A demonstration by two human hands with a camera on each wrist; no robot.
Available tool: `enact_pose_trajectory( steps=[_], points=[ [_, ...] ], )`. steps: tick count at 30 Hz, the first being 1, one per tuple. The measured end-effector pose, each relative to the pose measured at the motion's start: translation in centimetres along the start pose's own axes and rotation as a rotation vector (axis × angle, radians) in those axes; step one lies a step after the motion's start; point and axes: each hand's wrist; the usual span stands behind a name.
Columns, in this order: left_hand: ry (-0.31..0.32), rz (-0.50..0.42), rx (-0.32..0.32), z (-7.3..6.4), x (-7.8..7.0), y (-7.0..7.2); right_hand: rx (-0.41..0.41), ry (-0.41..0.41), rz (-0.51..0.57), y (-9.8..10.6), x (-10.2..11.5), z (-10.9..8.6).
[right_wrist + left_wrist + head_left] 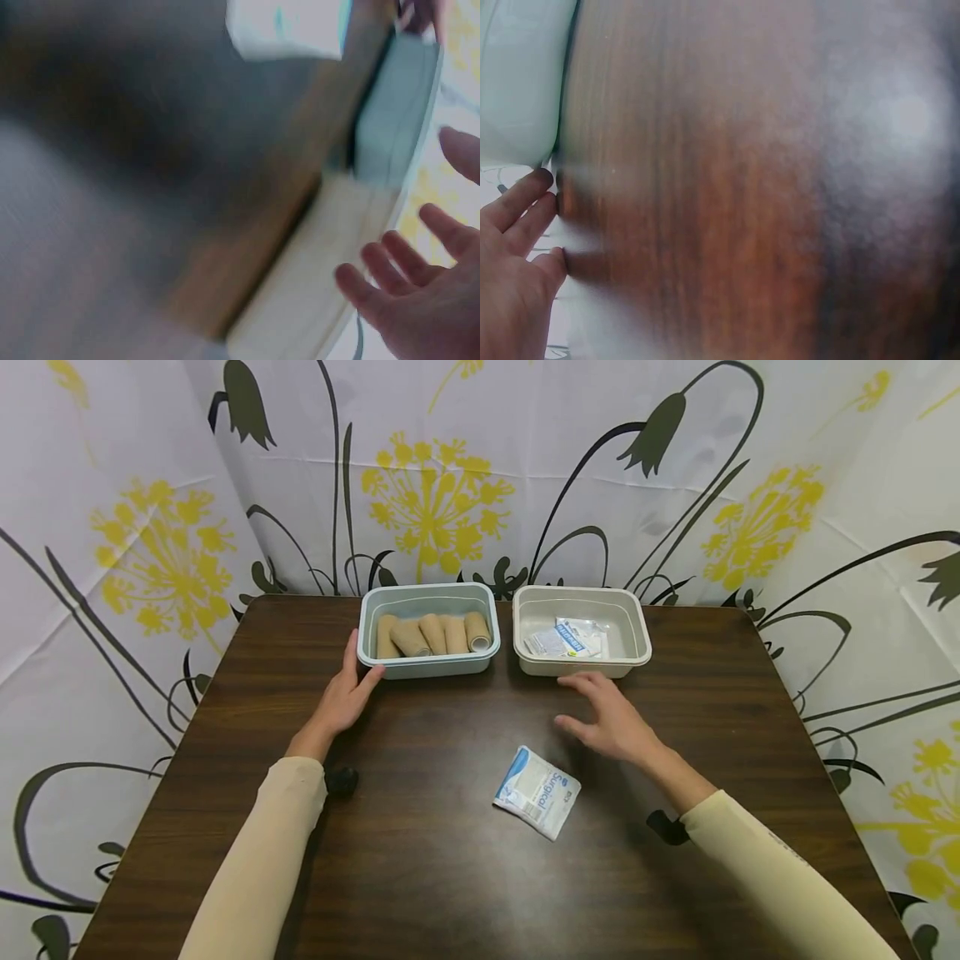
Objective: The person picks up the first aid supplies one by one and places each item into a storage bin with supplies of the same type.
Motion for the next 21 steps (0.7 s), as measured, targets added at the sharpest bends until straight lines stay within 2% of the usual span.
enact_pose_trajectory(
  steps=[4,9,15,21],
  points=[
    [0.0,-0.003,0.004,-0.1,-0.1,0.0,0.148,-0.053,-0.006,-2.0,0.8,-2.4],
    [0.005,0.001,0.008,-0.1,-0.2,0.1,0.26,-0.098,-0.017,-4.0,1.4,-4.6],
    [0.014,0.009,0.008,-0.2,-0.1,0.2,0.3,-0.126,-0.089,-5.7,1.7,-6.5],
    [0.014,0.005,0.006,-0.1,-0.1,0.2,0.295,-0.061,-0.168,-6.7,2.4,-7.7]
  ],
)
Point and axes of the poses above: each hand's wrist, its own z-axis towards the middle knuckle, its own y-axis out of the back of the hand, x = y × z, and after that the axes turned 6 degrees about z, right-handed
